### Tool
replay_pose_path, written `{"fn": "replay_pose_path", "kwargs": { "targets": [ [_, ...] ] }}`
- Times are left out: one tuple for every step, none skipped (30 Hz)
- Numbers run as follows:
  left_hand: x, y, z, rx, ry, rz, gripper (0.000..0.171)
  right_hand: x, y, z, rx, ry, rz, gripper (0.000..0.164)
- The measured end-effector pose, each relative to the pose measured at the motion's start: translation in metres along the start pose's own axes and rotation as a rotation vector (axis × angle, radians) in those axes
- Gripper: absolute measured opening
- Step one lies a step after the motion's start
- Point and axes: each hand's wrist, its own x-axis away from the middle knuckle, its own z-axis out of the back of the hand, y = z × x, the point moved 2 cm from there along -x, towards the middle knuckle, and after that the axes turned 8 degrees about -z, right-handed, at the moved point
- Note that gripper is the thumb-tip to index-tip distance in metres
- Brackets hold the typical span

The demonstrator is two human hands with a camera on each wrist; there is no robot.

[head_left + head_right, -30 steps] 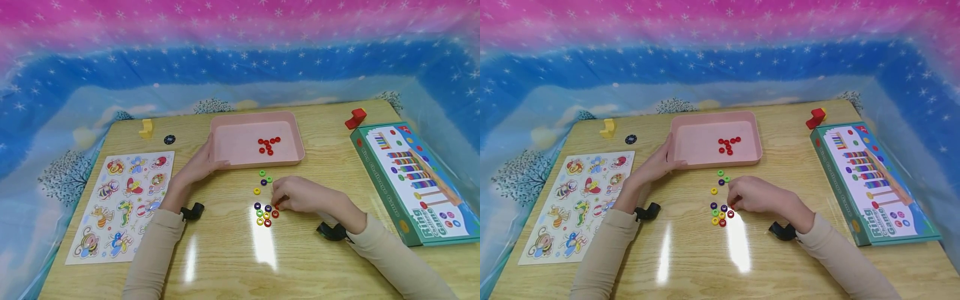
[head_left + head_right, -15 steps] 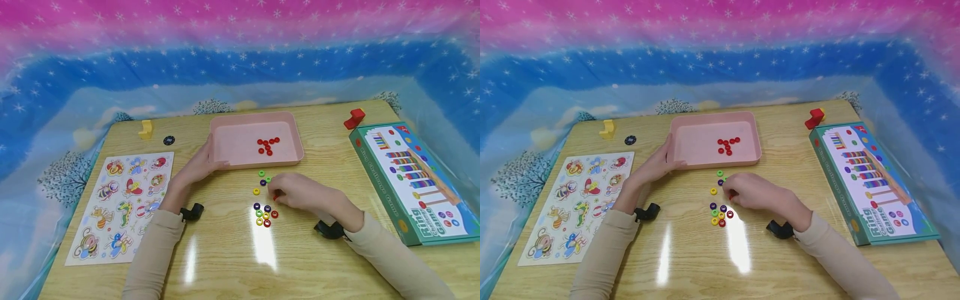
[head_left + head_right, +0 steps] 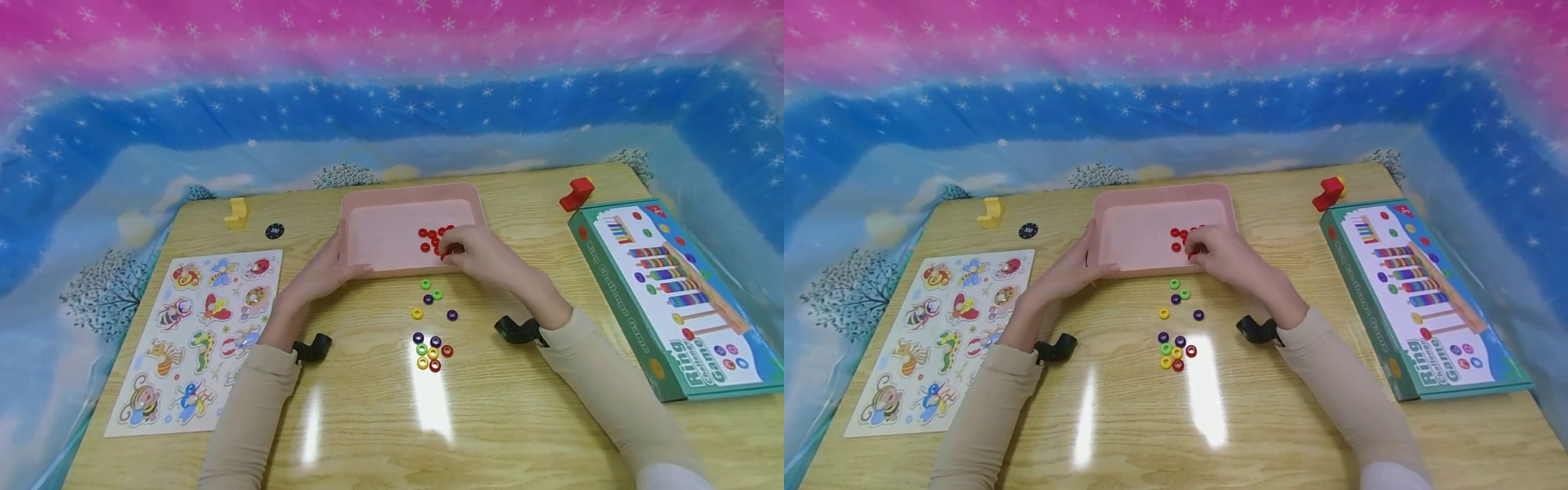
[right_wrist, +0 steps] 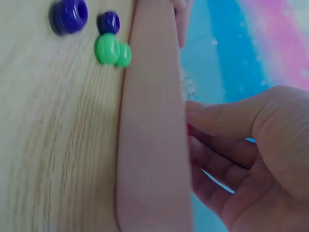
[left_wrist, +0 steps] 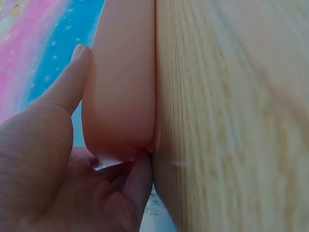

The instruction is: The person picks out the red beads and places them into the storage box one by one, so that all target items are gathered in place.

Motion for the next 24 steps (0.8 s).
{"fn": "replay_pose_path", "kwargs": {
  "targets": [
    [0.0, 0.001, 0.0, -0.003, 0.0, -0.001, 0.105, -0.004, 0.003, -0.002, -0.019, -0.004, -0.021, 0.004],
    [0.001, 0.001, 0.0, -0.004, 0.0, -0.003, 0.105, -0.007, 0.006, -0.004, -0.04, -0.013, -0.039, 0.003],
    [0.001, 0.002, 0.0, -0.007, 0.0, -0.004, 0.105, -0.01, 0.008, -0.006, -0.056, -0.025, -0.049, 0.003],
    [0.001, 0.002, -0.001, -0.013, 0.0, -0.004, 0.106, -0.013, 0.01, -0.009, -0.065, -0.039, -0.058, 0.003],
    [0.002, 0.002, -0.001, -0.014, -0.001, -0.005, 0.106, -0.016, 0.011, -0.011, -0.067, -0.052, -0.063, 0.003],
    [0.002, 0.003, -0.001, -0.017, -0.002, -0.003, 0.106, -0.018, 0.011, -0.013, -0.068, -0.065, -0.065, 0.003],
    [0.002, 0.003, -0.001, -0.021, -0.002, -0.002, 0.107, -0.021, 0.01, -0.016, -0.069, -0.075, -0.066, 0.003],
    [0.002, 0.003, -0.001, -0.02, -0.001, 0.001, 0.107, -0.024, 0.01, -0.017, -0.064, -0.076, -0.066, 0.003],
    [0.002, 0.003, -0.001, -0.019, -0.002, 0.003, 0.106, -0.027, 0.009, -0.019, -0.053, -0.068, -0.067, 0.004],
    [0.003, 0.003, -0.001, -0.019, -0.002, 0.004, 0.106, -0.029, 0.008, -0.02, -0.044, -0.058, -0.075, 0.004],
    [0.002, 0.003, 0.0, -0.015, -0.001, 0.003, 0.105, -0.031, 0.007, -0.021, -0.039, -0.044, -0.082, 0.004],
    [0.003, 0.002, 0.0, -0.014, 0.0, 0.006, 0.105, -0.034, 0.007, -0.022, -0.037, -0.032, -0.088, 0.005],
    [0.003, 0.002, 0.0, -0.013, -0.001, 0.008, 0.105, -0.036, 0.006, -0.023, -0.036, -0.019, -0.092, 0.005],
    [0.002, 0.002, 0.0, -0.012, -0.001, 0.009, 0.105, -0.038, 0.006, -0.024, -0.033, -0.007, -0.094, 0.006],
    [0.002, 0.002, 0.0, -0.012, -0.002, 0.011, 0.105, -0.04, 0.006, -0.024, -0.03, 0.002, -0.095, 0.006],
    [0.002, 0.001, 0.0, -0.012, -0.003, 0.012, 0.106, -0.041, 0.006, -0.025, -0.03, 0.009, -0.095, 0.006],
    [0.002, 0.001, 0.0, -0.01, -0.003, 0.01, 0.106, -0.042, 0.007, -0.025, -0.027, 0.015, -0.093, 0.006],
    [0.001, 0.0, 0.001, -0.009, -0.002, 0.007, 0.107, -0.043, 0.007, -0.025, -0.024, 0.023, -0.091, 0.006],
    [0.001, 0.0, 0.0, -0.005, -0.001, 0.004, 0.107, -0.043, 0.007, -0.025, -0.021, 0.034, -0.088, 0.006],
    [0.0, -0.001, 0.001, -0.003, 0.001, -0.002, 0.107, -0.044, 0.007, -0.024, -0.018, 0.043, -0.087, 0.006],
    [0.0, -0.002, 0.001, 0.001, 0.003, -0.008, 0.107, -0.043, 0.007, -0.023, -0.017, 0.051, -0.084, 0.006],
    [-0.001, -0.002, 0.001, 0.004, 0.005, -0.012, 0.107, -0.043, 0.006, -0.022, -0.02, 0.058, -0.079, 0.007],
    [-0.002, -0.003, 0.0, 0.006, 0.005, -0.018, 0.107, -0.042, 0.005, -0.021, -0.02, 0.064, -0.07, 0.007],
    [-0.002, -0.003, 0.0, 0.009, 0.006, -0.022, 0.106, -0.04, 0.003, -0.019, -0.027, 0.069, -0.059, 0.007]
  ]
}}
